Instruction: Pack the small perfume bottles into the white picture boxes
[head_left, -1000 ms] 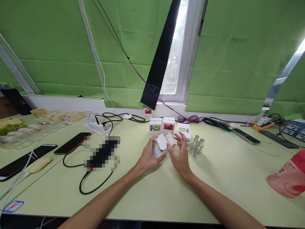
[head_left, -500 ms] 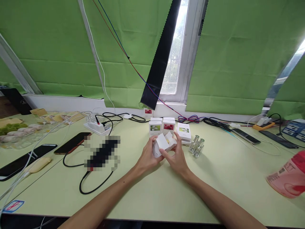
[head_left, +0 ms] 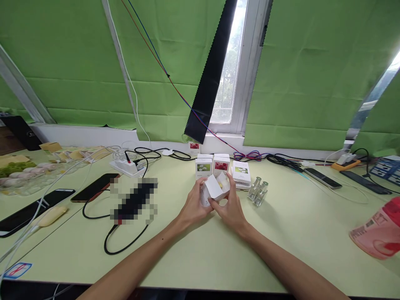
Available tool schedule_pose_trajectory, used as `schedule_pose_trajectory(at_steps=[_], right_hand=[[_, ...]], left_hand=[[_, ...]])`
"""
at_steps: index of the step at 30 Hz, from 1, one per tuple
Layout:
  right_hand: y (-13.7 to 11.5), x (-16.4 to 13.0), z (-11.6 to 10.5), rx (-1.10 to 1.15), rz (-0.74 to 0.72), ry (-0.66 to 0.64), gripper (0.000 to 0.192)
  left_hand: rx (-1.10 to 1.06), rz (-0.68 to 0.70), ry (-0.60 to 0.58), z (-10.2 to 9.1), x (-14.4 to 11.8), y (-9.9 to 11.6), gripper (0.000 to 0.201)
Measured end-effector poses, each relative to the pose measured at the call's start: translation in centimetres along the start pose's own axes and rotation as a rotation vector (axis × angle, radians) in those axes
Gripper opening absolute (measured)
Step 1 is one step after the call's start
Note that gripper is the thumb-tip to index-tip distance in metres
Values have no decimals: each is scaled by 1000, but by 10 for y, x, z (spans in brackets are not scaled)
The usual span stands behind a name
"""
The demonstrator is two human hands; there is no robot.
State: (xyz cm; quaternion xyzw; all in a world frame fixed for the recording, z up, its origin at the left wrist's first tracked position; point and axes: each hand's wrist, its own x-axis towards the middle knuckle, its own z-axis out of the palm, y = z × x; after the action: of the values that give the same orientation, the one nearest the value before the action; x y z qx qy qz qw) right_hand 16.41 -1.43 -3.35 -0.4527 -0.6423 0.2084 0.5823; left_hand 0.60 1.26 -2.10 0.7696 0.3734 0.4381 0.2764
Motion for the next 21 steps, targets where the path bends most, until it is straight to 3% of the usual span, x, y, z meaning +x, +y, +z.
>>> schedule_pose_trajectory(at_steps=[21], right_hand=[[10, 6, -8, -34, -106, 1, 89]], left_hand=[[-164, -112, -22, 3, 1, -9, 92]])
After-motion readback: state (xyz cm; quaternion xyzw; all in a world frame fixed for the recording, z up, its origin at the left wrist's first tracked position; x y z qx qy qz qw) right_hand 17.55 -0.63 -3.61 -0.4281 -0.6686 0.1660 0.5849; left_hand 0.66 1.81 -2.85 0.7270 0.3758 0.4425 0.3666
